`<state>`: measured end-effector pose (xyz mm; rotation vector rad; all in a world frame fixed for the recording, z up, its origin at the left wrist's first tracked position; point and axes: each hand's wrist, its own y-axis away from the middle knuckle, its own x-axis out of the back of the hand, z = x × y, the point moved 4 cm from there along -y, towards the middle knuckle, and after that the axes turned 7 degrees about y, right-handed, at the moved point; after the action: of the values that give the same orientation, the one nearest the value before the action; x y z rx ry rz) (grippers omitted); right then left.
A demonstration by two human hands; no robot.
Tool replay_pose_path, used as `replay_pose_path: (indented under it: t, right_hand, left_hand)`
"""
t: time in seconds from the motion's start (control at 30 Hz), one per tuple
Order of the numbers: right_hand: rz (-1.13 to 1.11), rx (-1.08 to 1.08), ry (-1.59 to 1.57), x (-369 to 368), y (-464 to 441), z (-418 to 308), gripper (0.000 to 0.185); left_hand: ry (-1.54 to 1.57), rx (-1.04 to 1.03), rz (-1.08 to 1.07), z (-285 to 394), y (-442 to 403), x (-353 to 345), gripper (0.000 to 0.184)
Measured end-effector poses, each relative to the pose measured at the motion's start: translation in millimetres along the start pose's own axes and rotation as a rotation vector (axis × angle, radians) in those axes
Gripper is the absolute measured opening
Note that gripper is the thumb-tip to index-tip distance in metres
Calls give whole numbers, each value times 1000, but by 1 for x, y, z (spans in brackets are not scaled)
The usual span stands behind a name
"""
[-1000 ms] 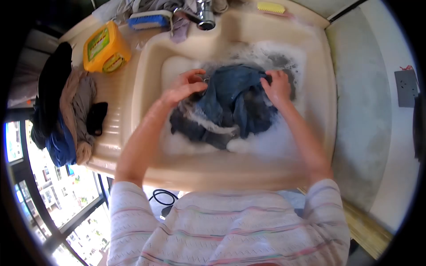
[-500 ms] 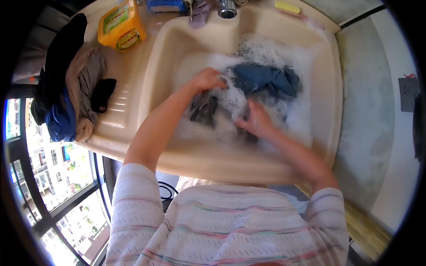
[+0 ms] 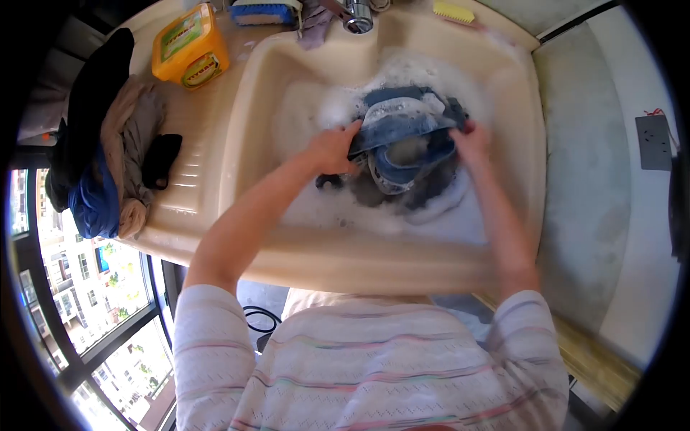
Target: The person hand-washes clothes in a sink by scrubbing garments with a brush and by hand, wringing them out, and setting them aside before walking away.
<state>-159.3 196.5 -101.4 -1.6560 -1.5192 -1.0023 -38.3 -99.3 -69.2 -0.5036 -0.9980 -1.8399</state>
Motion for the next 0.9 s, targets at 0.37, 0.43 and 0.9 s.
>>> replay_pose_path:
  t: [0.37,0.43,0.9]
  right_hand:
    - [-736,-206,-307,24,42,5,29]
    - [-575,-250,-178,41,0,44,29]
    - [-456,382,246,-126,16,97,40]
  left_hand:
    - [420,115,129,-49,-50,40,52]
    - [325,179,295,-65,-45,62,52]
    - [567,504,186,-98,-68,-55,44]
